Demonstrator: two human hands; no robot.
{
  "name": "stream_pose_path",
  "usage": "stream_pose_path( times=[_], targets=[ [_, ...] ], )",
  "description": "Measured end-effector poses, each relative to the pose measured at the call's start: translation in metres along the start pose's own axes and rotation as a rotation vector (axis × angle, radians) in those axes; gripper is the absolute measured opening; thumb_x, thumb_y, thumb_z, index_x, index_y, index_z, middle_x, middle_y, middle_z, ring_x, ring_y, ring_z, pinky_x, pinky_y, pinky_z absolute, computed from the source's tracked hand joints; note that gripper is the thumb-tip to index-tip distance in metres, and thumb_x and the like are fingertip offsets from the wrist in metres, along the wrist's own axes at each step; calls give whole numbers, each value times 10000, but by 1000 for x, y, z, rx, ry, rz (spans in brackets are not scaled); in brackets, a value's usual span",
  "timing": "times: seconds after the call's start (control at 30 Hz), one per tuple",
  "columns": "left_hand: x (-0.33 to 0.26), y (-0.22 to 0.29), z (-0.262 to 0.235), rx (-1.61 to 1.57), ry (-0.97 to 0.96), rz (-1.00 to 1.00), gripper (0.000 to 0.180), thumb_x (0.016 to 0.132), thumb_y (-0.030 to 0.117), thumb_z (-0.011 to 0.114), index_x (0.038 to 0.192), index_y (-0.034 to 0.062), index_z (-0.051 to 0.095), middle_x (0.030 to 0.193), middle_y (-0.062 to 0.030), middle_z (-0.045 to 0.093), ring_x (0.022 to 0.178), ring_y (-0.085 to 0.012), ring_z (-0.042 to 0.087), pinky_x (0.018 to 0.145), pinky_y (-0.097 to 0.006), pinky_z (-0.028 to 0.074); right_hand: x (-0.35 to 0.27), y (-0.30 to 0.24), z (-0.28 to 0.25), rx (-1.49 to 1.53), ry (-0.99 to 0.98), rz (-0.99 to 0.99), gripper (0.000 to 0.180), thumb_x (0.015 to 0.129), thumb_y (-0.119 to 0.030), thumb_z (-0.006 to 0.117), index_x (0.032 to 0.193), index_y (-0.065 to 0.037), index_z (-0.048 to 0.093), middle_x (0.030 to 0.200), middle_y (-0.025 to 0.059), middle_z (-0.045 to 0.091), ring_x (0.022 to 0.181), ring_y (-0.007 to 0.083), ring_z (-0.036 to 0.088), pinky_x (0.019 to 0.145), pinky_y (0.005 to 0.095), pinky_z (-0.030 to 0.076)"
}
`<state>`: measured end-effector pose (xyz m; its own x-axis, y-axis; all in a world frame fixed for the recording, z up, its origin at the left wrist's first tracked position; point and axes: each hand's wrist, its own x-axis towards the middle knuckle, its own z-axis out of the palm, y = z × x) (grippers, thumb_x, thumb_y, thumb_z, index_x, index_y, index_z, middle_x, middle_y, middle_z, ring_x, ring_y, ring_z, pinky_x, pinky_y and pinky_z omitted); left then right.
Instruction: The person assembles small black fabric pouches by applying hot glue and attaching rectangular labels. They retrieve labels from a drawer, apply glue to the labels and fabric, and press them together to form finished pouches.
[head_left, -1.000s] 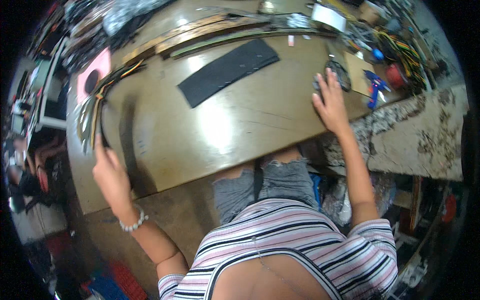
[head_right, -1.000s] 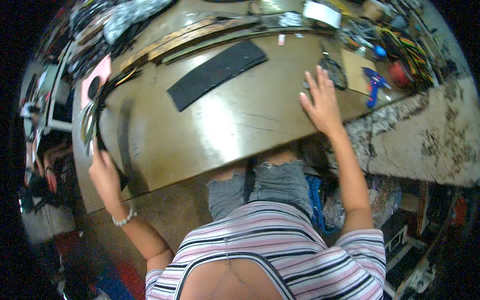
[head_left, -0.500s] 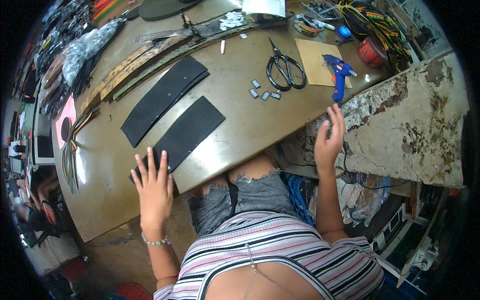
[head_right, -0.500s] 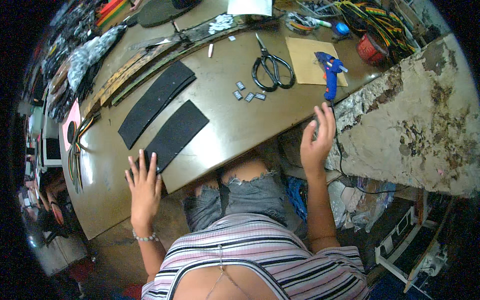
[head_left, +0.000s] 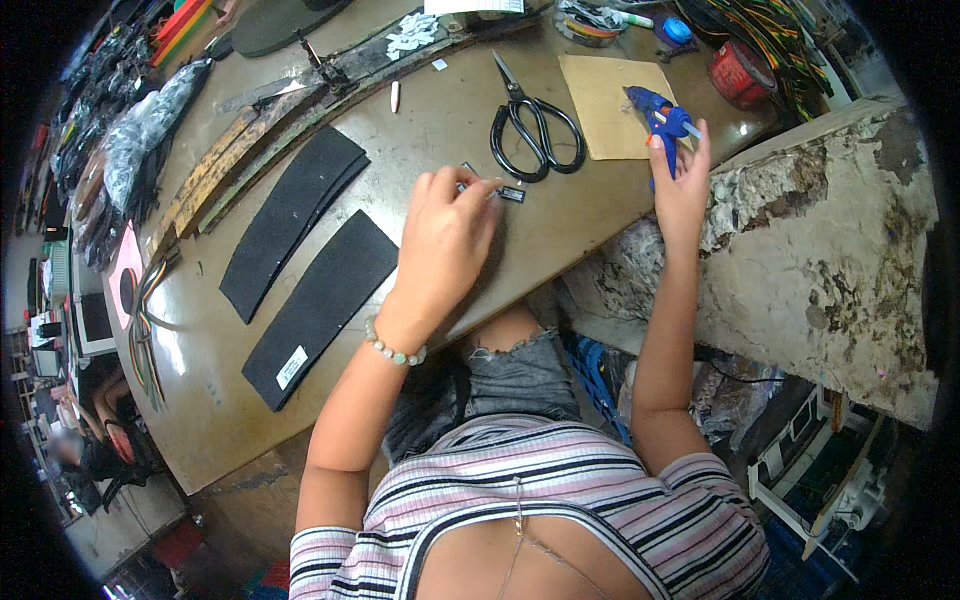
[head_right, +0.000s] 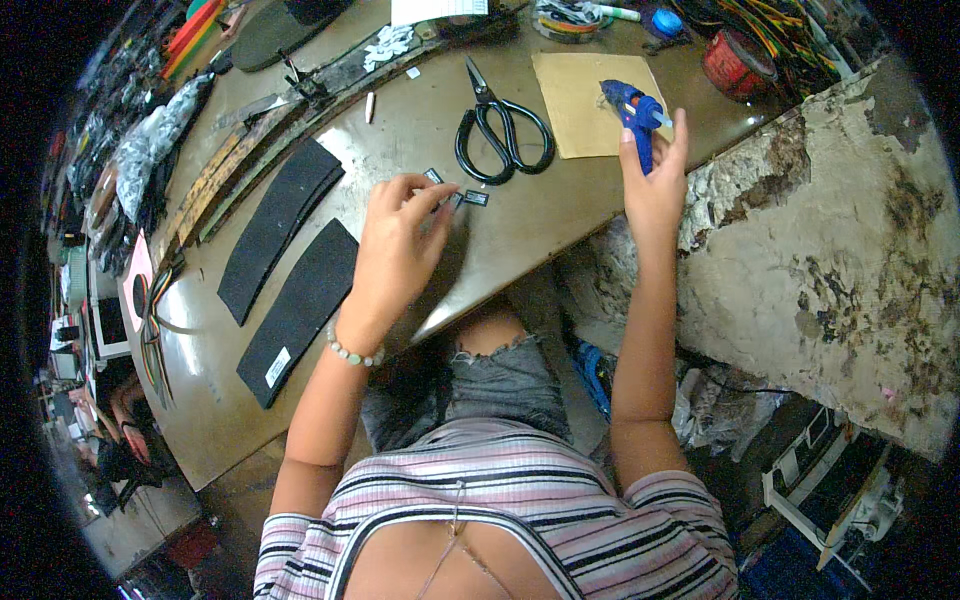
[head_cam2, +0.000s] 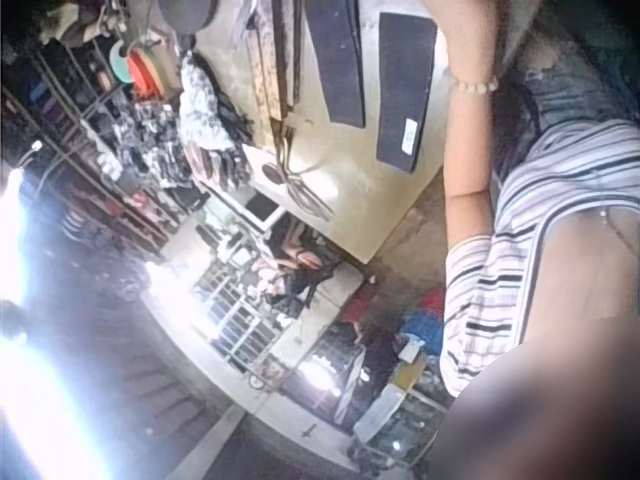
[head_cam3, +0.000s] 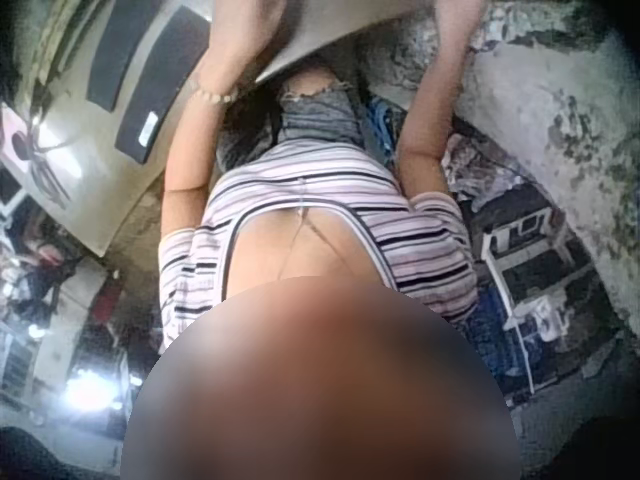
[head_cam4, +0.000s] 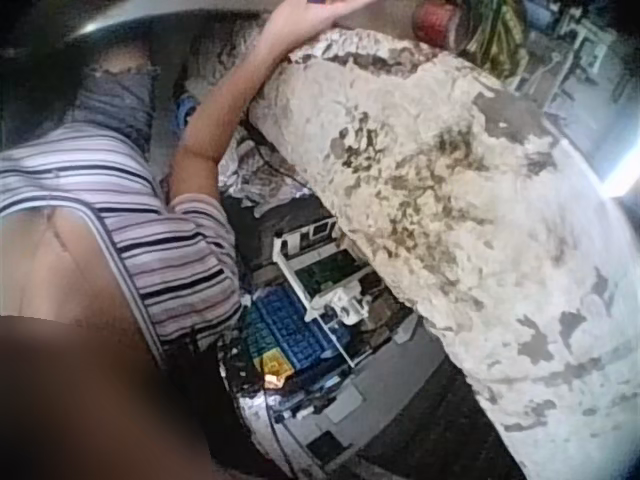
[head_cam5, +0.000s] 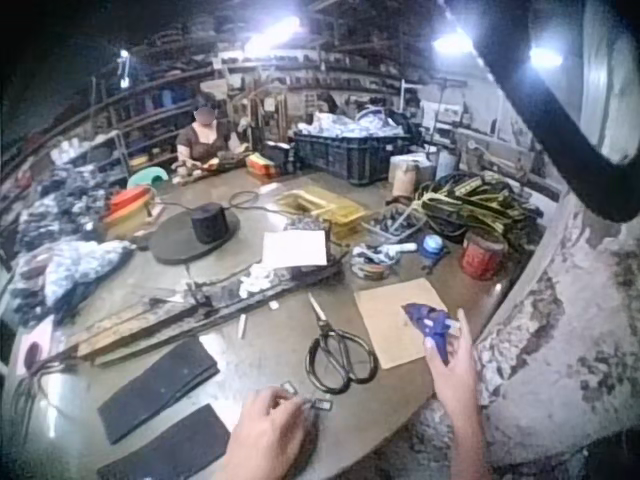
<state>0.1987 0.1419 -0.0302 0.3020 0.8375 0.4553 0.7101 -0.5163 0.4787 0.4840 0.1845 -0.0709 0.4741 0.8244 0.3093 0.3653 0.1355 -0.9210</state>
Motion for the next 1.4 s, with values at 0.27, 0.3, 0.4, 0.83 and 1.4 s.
stream_pose_path(
  times=[0.27, 0.3, 0.4, 0.83, 1.4],
  targets=[
    [-18, 20, 20, 181, -298, 89, 416, 880, 243, 676, 1209, -7, 624, 1147, -147, 598, 1083, -306, 548, 905, -382, 469, 1, -40, -2, -229, -31, 35, 325, 951, -302, 619, 1058, -3, 550, 821, 215, 695, 745, 377, 695, 678, 448, 529],
    [-25, 23, 19, 234, -268, 124, 440, 887, 266, 668, 1233, 0, 613, 1191, -153, 589, 1121, -314, 537, 923, -389, 462, 0, -44, -1, -309, -23, 80, 329, 954, -308, 609, 1061, -2, 549, 809, 221, 691, 734, 391, 689, 669, 455, 527],
    [-43, 28, 13, 323, -282, 115, 527, 920, 375, 615, 1327, 43, 569, 1400, -167, 516, 1273, -344, 477, 998, -463, 414, -2, -51, -2, -456, -32, 55, 347, 964, -333, 575, 1070, -3, 548, 807, 246, 682, 744, 431, 675, 655, 477, 517],
    [-64, 28, -6, 247, -298, 215, 529, 800, 314, 737, 1284, 145, 603, 1410, -135, 489, 1306, -367, 443, 1064, -584, 328, -5, -56, -10, -573, -132, 15, 428, 961, -361, 587, 1168, 0, 488, 854, 301, 669, 810, 487, 658, 689, 532, 511],
    [-84, 13, -49, -1207, 223, -872, 388, 932, 49, 660, 1281, -95, 569, 1019, -126, 703, 888, -152, 700, 668, -222, 552, -127, -111, -4, 29, -383, -174, 489, 867, -232, 750, 1229, -18, 500, 988, 162, 679, 788, 250, 689, 745, 351, 550]
  ],
)
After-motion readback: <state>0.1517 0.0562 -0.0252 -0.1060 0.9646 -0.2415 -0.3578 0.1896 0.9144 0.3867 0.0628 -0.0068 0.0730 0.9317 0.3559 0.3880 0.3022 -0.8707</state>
